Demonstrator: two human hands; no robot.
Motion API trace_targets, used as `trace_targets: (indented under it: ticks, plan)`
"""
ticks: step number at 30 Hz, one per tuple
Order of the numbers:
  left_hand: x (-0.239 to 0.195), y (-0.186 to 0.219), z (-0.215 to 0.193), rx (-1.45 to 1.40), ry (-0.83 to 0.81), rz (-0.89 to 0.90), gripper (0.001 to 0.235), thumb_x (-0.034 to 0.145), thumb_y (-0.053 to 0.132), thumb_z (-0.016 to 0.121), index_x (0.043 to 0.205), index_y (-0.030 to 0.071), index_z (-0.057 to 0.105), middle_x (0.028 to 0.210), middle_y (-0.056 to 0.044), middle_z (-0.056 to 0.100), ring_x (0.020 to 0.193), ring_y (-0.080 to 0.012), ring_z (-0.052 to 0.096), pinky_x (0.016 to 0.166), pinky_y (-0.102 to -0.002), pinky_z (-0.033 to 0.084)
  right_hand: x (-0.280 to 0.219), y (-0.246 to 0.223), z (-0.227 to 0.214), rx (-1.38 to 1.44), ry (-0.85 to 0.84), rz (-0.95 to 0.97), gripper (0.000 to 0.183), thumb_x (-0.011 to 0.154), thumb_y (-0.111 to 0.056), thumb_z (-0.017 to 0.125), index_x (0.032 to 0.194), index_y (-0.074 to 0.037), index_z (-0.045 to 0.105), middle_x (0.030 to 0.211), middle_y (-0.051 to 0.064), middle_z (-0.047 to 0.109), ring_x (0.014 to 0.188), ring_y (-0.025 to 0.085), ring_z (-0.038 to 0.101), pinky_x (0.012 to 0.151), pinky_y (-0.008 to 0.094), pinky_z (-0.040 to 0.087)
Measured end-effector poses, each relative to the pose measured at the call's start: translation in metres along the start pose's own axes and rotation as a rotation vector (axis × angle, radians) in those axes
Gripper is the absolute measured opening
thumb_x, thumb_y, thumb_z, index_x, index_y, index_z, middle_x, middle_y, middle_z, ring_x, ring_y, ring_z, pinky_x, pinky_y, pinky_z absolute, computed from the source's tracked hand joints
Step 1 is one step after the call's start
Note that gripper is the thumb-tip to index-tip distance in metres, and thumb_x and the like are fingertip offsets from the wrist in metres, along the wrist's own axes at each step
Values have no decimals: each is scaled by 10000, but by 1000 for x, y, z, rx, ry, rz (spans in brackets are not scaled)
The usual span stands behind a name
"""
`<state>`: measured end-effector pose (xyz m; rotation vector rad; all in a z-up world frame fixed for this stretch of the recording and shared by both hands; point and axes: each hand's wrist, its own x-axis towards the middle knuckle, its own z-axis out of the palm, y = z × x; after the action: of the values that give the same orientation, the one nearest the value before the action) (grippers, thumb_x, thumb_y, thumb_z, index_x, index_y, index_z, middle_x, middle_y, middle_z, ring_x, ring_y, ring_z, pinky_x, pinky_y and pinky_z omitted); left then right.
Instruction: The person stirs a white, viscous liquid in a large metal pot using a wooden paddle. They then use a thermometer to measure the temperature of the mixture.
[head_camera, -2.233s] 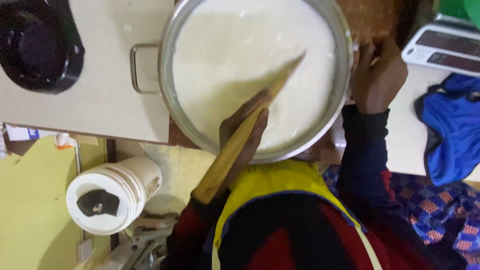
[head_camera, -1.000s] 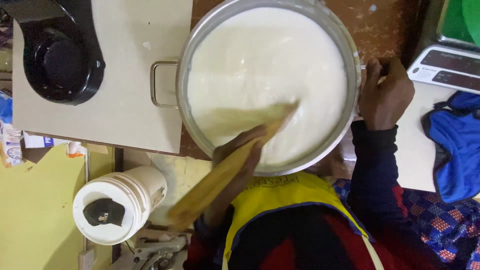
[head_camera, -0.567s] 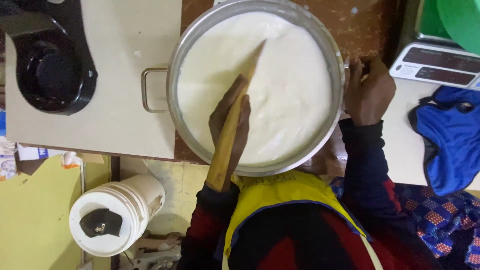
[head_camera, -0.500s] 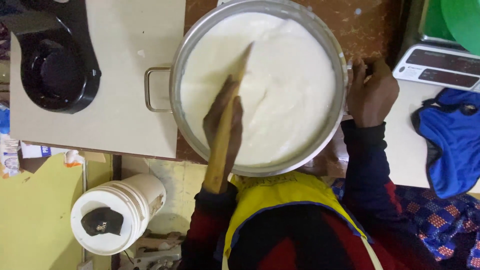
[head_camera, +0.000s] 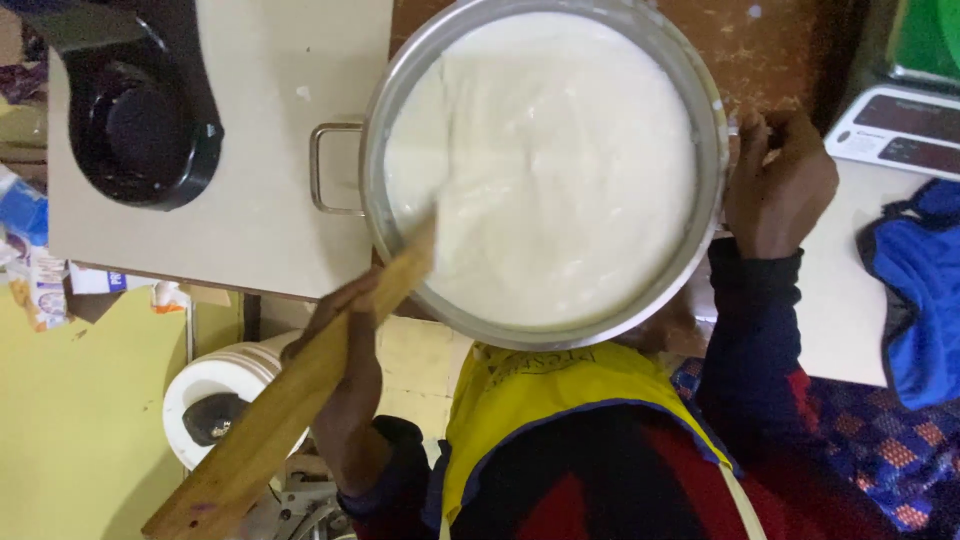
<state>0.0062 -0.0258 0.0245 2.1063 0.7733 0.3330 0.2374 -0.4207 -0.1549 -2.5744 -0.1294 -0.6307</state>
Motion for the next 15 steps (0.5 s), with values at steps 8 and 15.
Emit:
trace_targets:
  ticks: [8, 15]
  plan:
    - [-4, 12, 47, -240, -343, 263, 236, 1130, 244, 714, 1276, 124, 855, 1236, -45, 909, 944, -85, 883, 831, -208, 708, -1, 3, 1, -18, -6, 24, 157, 1291, -180, 772, 1185, -90, 843, 974, 132, 858, 746, 356, 755, 652, 508, 507]
    - [6, 7, 141, -527, -396, 281, 288, 1187, 216, 661, 1418, 80, 766, 1472, -95, 808, 1349, -222, 796, 1129, -336, 676, 3, 0, 0, -31, -24, 24, 230, 1311, -219, 760, 1149, -67, 817, 1021, 142, 855, 776, 378, 755, 653, 528, 505]
